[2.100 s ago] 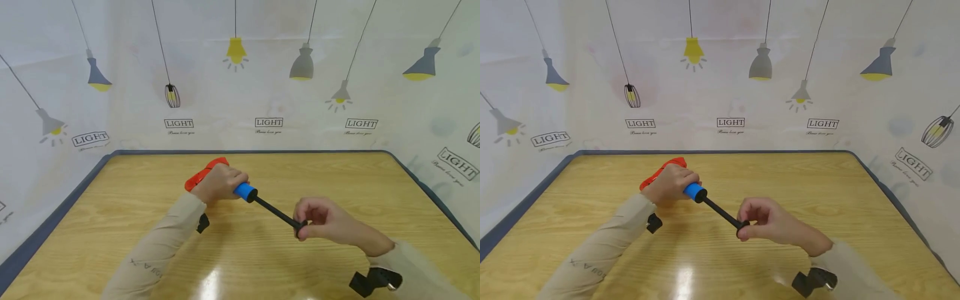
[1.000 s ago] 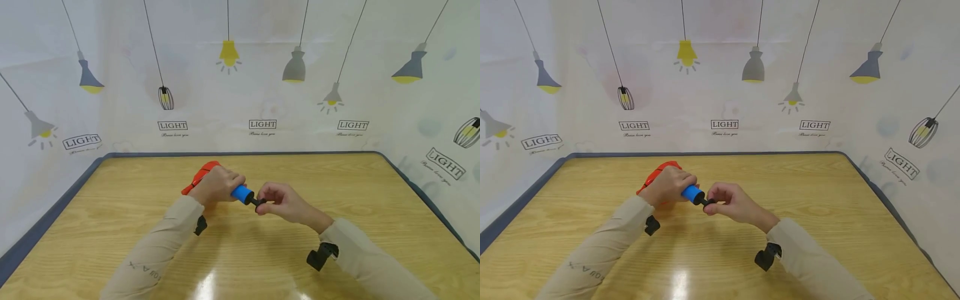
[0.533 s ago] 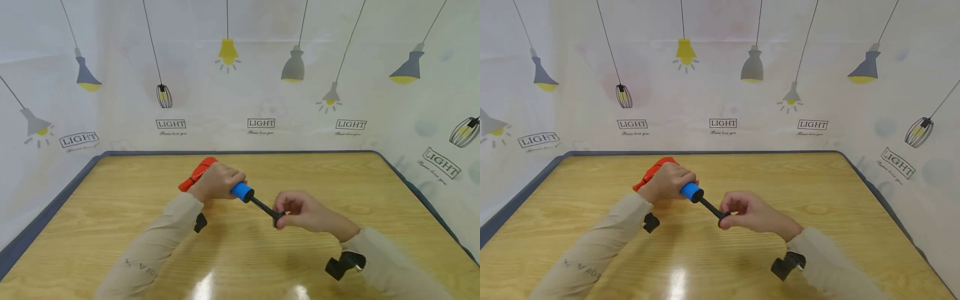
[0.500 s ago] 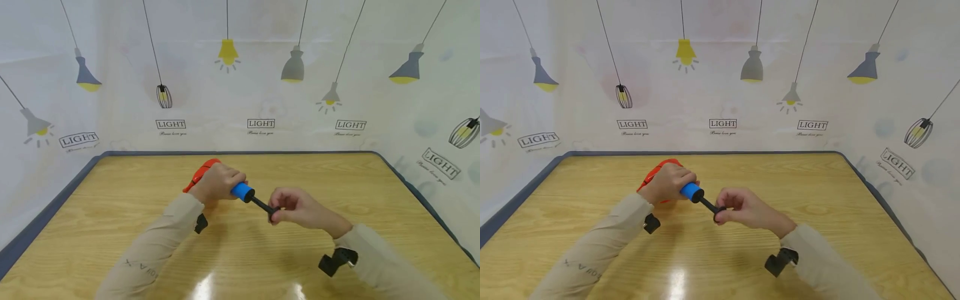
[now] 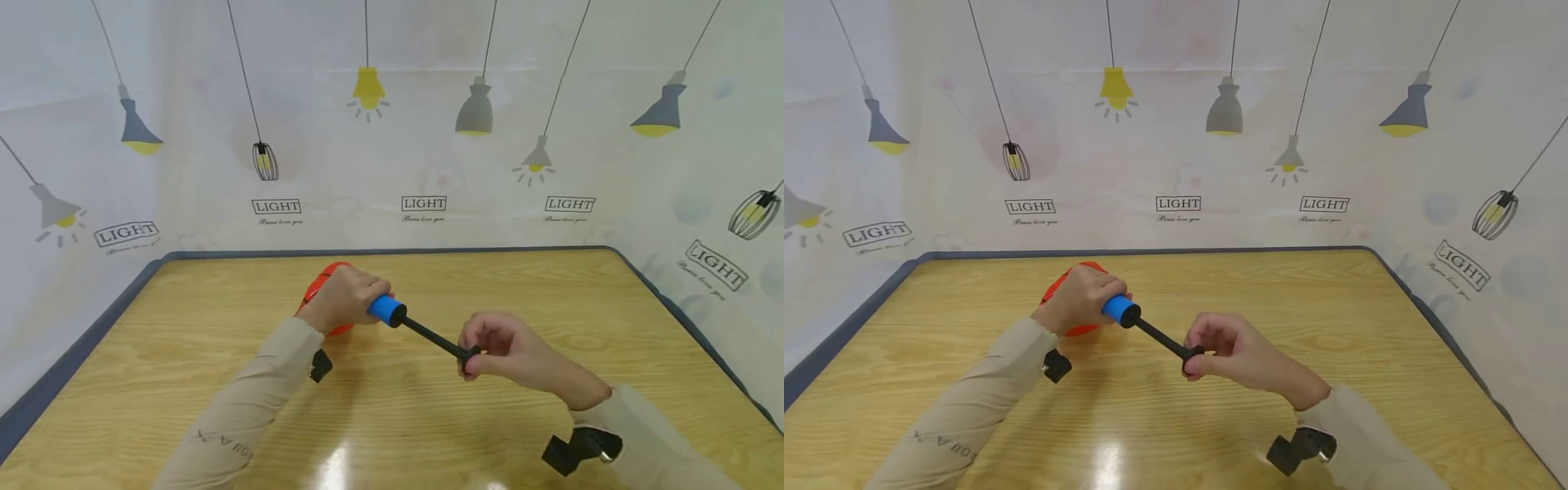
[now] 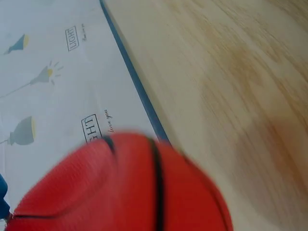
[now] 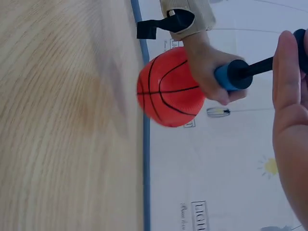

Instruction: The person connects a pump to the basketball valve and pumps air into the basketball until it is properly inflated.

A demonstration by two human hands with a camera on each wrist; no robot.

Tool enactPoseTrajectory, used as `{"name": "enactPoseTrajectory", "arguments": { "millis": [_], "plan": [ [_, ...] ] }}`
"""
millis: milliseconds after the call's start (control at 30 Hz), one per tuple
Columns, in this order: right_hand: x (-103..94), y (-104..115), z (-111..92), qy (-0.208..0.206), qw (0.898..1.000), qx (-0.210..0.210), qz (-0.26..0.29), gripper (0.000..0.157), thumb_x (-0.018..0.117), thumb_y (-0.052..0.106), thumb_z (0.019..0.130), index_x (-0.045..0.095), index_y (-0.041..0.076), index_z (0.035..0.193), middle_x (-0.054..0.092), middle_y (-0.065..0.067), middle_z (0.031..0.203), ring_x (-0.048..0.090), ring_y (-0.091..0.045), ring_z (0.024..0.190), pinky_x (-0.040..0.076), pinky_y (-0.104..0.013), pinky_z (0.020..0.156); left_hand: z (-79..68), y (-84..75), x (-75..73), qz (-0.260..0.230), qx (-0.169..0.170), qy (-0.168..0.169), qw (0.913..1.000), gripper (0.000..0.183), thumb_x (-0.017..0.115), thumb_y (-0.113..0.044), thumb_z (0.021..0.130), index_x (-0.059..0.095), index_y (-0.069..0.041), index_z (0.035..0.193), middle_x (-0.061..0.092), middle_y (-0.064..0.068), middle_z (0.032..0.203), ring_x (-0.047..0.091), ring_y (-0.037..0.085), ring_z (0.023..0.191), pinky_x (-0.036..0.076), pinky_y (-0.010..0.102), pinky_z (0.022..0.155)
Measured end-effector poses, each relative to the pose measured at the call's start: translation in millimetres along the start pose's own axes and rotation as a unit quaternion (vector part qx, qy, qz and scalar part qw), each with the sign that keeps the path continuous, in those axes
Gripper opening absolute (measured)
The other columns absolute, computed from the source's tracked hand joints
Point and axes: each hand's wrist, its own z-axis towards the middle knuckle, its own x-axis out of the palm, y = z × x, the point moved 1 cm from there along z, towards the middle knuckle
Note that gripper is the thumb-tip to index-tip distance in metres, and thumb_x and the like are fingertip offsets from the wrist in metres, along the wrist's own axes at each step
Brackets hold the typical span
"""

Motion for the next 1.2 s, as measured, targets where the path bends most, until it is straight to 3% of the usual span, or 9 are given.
{"name": "enactPoseTrajectory", "arguments": {
  "millis": [200,300,433,633,733,867,967,1067,1200],
  "plan": [
    [-11.4,-21.6,20.3,0.010,0.997,0.004,-0.082,0.013,0.055,0.004,0.084,0.046,-0.005,0.087,0.057,-0.007,0.085,0.059,-0.011,0.077,0.050,-0.025,0.063,9.6,-7.6,-0.1,0.028,0.018,0.015,0.9993,0.023,0.072,-0.021,0.066,0.053,-0.011,0.073,0.057,-0.004,0.057,0.052,0.007,0.045,0.043,0.019,0.045],
    [-11.5,-26.3,29.7,0.000,0.994,0.007,-0.107,0.020,0.056,0.011,0.084,0.047,-0.007,0.088,0.057,-0.009,0.082,0.057,-0.009,0.074,0.048,-0.024,0.060,10.3,-11.0,1.5,0.019,0.016,0.014,0.9996,0.024,0.073,-0.021,0.064,0.053,-0.010,0.071,0.056,-0.003,0.055,0.051,0.008,0.043,0.042,0.019,0.044],
    [-6.6,-16.9,22.4,-0.006,0.995,0.029,-0.091,0.017,0.057,0.008,0.083,0.047,-0.005,0.087,0.056,-0.004,0.083,0.056,-0.009,0.073,0.049,-0.024,0.060,8.4,-11.4,4.9,0.004,0.020,0.019,0.9996,0.023,0.072,-0.021,0.067,0.052,-0.010,0.071,0.055,-0.004,0.055,0.052,0.007,0.044,0.043,0.019,0.045],
    [-7.9,9.2,-6.1,0.033,0.999,0.020,-0.037,0.010,0.055,-0.002,0.083,0.045,-0.003,0.085,0.055,-0.006,0.088,0.058,-0.011,0.079,0.050,-0.026,0.063,4.2,-4.1,0.0,0.001,-0.001,0.019,0.9998,0.025,0.075,-0.018,0.062,0.054,-0.010,0.072,0.058,-0.003,0.058,0.053,0.008,0.046,0.043,0.020,0.046],
    [-12.4,3.4,-4.0,0.050,0.997,0.016,-0.048,0.009,0.054,-0.004,0.083,0.046,-0.003,0.085,0.054,-0.008,0.087,0.059,-0.011,0.080,0.051,-0.027,0.064,5.6,-2.7,-0.9,0.017,0.012,0.019,0.9996,0.025,0.074,-0.019,0.063,0.054,-0.010,0.073,0.058,-0.002,0.059,0.054,0.009,0.046,0.044,0.021,0.045],
    [-14.6,-23.1,16.1,0.021,0.996,0.018,-0.090,0.009,0.055,0.002,0.083,0.047,-0.003,0.086,0.056,-0.008,0.084,0.059,-0.012,0.077,0.050,-0.028,0.064,9.2,-3.8,0.8,0.034,0.034,0.032,0.9983,0.023,0.071,-0.020,0.065,0.052,-0.011,0.073,0.056,-0.003,0.057,0.052,0.008,0.045,0.043,0.022,0.045],
    [-13.1,-35.3,25.1,-0.018,0.994,0.012,-0.107,0.016,0.056,0.008,0.083,0.048,-0.005,0.087,0.056,-0.009,0.081,0.059,-0.012,0.072,0.050,-0.027,0.059,10.2,-5.3,3.3,0.031,0.031,0.038,0.9983,0.023,0.071,-0.021,0.065,0.052,-0.011,0.073,0.055,-0.004,0.056,0.050,0.008,0.044,0.042,0.021,0.044],
    [-8.5,-33.2,23.4,-0.042,0.993,0.036,-0.107,0.018,0.058,0.011,0.083,0.050,-0.004,0.087,0.056,-0.009,0.079,0.058,-0.014,0.069,0.049,-0.025,0.057,8.2,-6.0,6.9,0.022,0.025,0.037,0.9987,0.023,0.071,-0.023,0.066,0.053,-0.012,0.071,0.055,-0.004,0.055,0.051,0.008,0.044,0.043,0.021,0.045],
    [-1.7,-17.6,10.2,-0.026,0.997,0.050,-0.048,0.011,0.057,0.002,0.083,0.048,-0.003,0.086,0.058,-0.005,0.084,0.059,-0.013,0.073,0.050,-0.026,0.061,-0.1,-1.7,3.5,0.010,0.011,0.039,0.9991,0.022,0.071,-0.022,0.066,0.052,-0.011,0.071,0.056,-0.004,0.056,0.052,0.007,0.046,0.044,0.021,0.046]
  ]
}}
